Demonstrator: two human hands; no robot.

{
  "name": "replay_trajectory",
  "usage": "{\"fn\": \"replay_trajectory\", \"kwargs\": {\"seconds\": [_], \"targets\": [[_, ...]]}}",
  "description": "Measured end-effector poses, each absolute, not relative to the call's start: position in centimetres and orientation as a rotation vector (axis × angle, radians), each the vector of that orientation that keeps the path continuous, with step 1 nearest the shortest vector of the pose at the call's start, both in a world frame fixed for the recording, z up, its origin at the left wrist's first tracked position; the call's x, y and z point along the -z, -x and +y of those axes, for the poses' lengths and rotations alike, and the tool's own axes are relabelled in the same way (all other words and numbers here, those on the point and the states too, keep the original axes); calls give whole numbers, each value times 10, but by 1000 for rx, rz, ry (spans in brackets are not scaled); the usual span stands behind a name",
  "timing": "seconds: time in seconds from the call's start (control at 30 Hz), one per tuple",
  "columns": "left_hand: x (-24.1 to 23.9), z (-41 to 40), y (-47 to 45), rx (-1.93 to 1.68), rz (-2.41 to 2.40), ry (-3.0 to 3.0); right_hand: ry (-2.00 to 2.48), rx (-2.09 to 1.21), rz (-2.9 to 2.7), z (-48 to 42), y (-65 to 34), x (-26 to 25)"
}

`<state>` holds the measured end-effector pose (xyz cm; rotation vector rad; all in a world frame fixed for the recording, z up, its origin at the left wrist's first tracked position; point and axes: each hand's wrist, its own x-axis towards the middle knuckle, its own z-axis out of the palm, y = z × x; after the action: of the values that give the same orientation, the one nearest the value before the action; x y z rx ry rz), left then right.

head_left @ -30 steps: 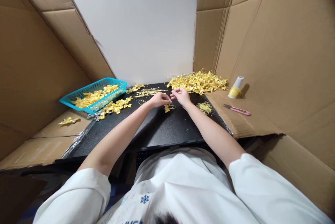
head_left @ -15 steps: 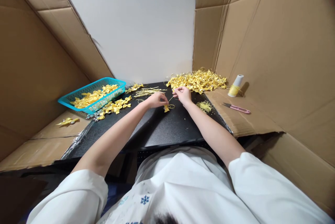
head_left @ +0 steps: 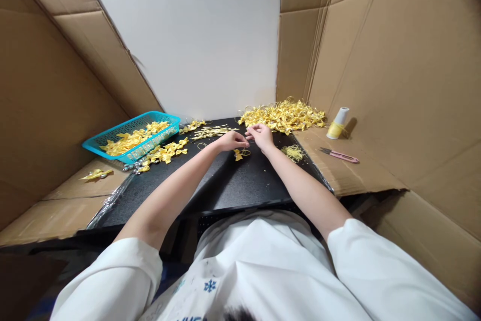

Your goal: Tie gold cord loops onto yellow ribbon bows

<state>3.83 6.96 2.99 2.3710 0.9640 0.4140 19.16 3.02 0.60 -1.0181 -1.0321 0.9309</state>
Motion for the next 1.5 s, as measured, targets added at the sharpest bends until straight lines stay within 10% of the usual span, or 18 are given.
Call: {"fn": "replay_trajectory", "kwargs": {"seconds": [1.5], "targets": [[-32, 62, -21, -286, 794, -2366, 1108, -845, -1014, 45, -203, 7]]}}
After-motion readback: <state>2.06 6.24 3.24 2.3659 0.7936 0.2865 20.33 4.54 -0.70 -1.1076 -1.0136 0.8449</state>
